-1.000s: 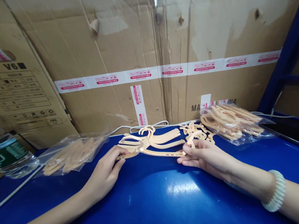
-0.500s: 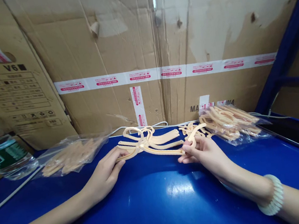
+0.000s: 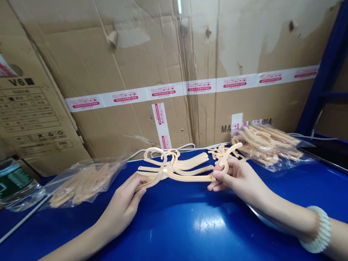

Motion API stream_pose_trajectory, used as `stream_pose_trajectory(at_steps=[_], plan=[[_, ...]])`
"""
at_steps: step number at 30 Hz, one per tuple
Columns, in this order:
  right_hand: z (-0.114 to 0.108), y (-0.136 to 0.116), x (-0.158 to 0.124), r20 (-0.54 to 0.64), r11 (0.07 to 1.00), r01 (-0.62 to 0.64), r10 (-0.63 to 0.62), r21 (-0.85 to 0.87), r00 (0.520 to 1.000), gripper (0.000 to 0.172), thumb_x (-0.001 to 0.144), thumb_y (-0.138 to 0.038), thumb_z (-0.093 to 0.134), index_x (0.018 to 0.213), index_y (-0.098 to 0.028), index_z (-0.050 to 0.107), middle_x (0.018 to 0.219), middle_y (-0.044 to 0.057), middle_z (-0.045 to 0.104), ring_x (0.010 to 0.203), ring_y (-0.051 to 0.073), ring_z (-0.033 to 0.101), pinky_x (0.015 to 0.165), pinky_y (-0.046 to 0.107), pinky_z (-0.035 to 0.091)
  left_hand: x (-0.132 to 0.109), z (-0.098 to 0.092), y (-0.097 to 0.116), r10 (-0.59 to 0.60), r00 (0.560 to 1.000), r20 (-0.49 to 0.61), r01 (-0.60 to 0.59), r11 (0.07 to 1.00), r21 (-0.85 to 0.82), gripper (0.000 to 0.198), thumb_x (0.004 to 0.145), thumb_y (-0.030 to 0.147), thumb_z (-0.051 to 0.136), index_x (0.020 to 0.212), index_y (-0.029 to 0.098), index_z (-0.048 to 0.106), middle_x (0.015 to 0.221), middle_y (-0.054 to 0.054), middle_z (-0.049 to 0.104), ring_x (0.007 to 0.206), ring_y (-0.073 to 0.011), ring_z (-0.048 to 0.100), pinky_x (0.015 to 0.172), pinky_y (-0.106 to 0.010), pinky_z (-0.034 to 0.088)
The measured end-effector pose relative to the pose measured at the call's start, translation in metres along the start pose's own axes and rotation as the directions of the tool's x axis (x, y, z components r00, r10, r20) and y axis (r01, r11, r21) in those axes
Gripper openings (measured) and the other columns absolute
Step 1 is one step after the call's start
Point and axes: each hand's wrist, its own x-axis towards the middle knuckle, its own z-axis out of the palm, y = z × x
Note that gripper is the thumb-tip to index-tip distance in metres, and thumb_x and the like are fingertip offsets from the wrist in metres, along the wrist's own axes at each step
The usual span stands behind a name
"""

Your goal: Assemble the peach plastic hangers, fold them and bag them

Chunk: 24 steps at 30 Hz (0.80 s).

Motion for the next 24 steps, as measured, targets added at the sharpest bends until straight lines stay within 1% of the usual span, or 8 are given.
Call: stream_pose_trajectory(at_steps=[6,9,11,14,17,19,22,24], plan=[[-0.001,0.002,0.002,0.006,1.0,0.012,-0.012,-0.005,1.0,0.049,0.059,-0.055,0.083,0.072,-0.019,0.054,0.063,0.004,0.066,0.062,0.022,0.07,0.063,0.036,0.06,0.0,0.0,-0.001,0.018,1.0,0.007,-0.018,1.0,0.003,0.017,0.095,0.013,0.037,0.099,0.019,0.052,0.099,-0.006,0.059,0.092,-0.0204,0.055,0.084,-0.034,0.044],[-0.001,0.003,0.003,-0.034,0.998,0.026,-0.024,0.059,0.999,0.046,0.061,-0.051,0.084,0.076,-0.018,0.056,0.068,0.003,0.066,0.065,0.021,0.07,0.064,0.034,0.059,0.0,0.0,0.0,0.005,1.0,0.002,-0.005,1.0,-0.003,0.017,0.095,0.015,0.037,0.099,0.019,0.053,0.1,-0.007,0.06,0.094,-0.0212,0.056,0.085,-0.034,0.044],[-0.003,0.002,0.004,-0.046,0.992,0.032,-0.027,0.119,0.999,0.042,0.065,-0.048,0.083,0.084,-0.018,0.06,0.077,0.003,0.068,0.068,0.02,0.07,0.064,0.031,0.058,0.0,-0.001,0.002,-0.008,1.0,0.0,0.008,1.0,-0.013,0.018,0.096,0.017,0.037,0.101,0.019,0.054,0.102,-0.007,0.06,0.096,-0.0218,0.057,0.086,-0.035,0.044],[-0.011,-0.001,0.009,-0.04,0.982,0.032,-0.025,0.188,0.999,0.038,0.071,-0.046,0.08,0.094,-0.019,0.067,0.089,0.006,0.068,0.075,0.018,0.067,0.062,0.028,0.056,0.001,-0.001,0.004,-0.025,0.999,-0.028,0.024,1.0,-0.02,0.021,0.097,0.019,0.035,0.104,0.02,0.055,0.105,-0.007,0.06,0.099,-0.0219,0.057,0.088,-0.035,0.043],[-0.023,-0.005,0.016,-0.055,0.97,0.031,-0.018,0.24,0.998,0.032,0.07,-0.041,0.08,0.092,-0.02,0.071,0.086,0.006,0.068,0.076,0.017,0.063,0.062,0.025,0.054,0.001,0.0,0.003,-0.036,0.997,-0.071,0.037,0.999,0.005,0.02,0.097,0.02,0.035,0.105,0.02,0.053,0.104,-0.007,0.059,0.097,-0.0216,0.058,0.086,-0.034,0.044],[-0.032,-0.008,0.021,-0.025,0.968,0.005,0.001,0.253,1.0,0.031,0.067,-0.04,0.082,0.089,-0.02,0.072,0.083,0.004,0.069,0.072,0.014,0.062,0.063,0.024,0.054,0.002,0.0,0.001,-0.043,0.995,-0.09,0.046,0.998,0.031,0.018,0.096,0.021,0.037,0.105,0.02,0.052,0.104,-0.008,0.058,0.096,-0.0221,0.058,0.085,-0.035,0.045],[-0.051,-0.015,0.029,0.075,0.989,-0.053,0.043,0.141,0.996,0.034,0.062,-0.039,0.086,0.086,-0.018,0.073,0.082,0.004,0.069,0.071,0.014,0.062,0.065,0.024,0.053,0.004,-0.001,-0.002,-0.058,0.994,-0.098,0.065,0.995,0.074,0.017,0.096,0.021,0.037,0.105,0.02,0.051,0.104,-0.008,0.058,0.096,-0.0232,0.058,0.085,-0.037,0.046],[-0.064,-0.021,0.033,0.181,0.998,-0.029,0.038,-0.051,0.983,0.036,0.063,-0.037,0.086,0.09,-0.016,0.073,0.084,0.006,0.07,0.07,0.015,0.063,0.065,0.027,0.052,0.005,-0.004,-0.001,-0.056,0.996,-0.068,0.064,0.991,0.119,0.017,0.095,0.021,0.037,0.105,0.02,0.051,0.104,-0.008,0.058,0.095,-0.0238,0.059,0.084,-0.038,0.047]])
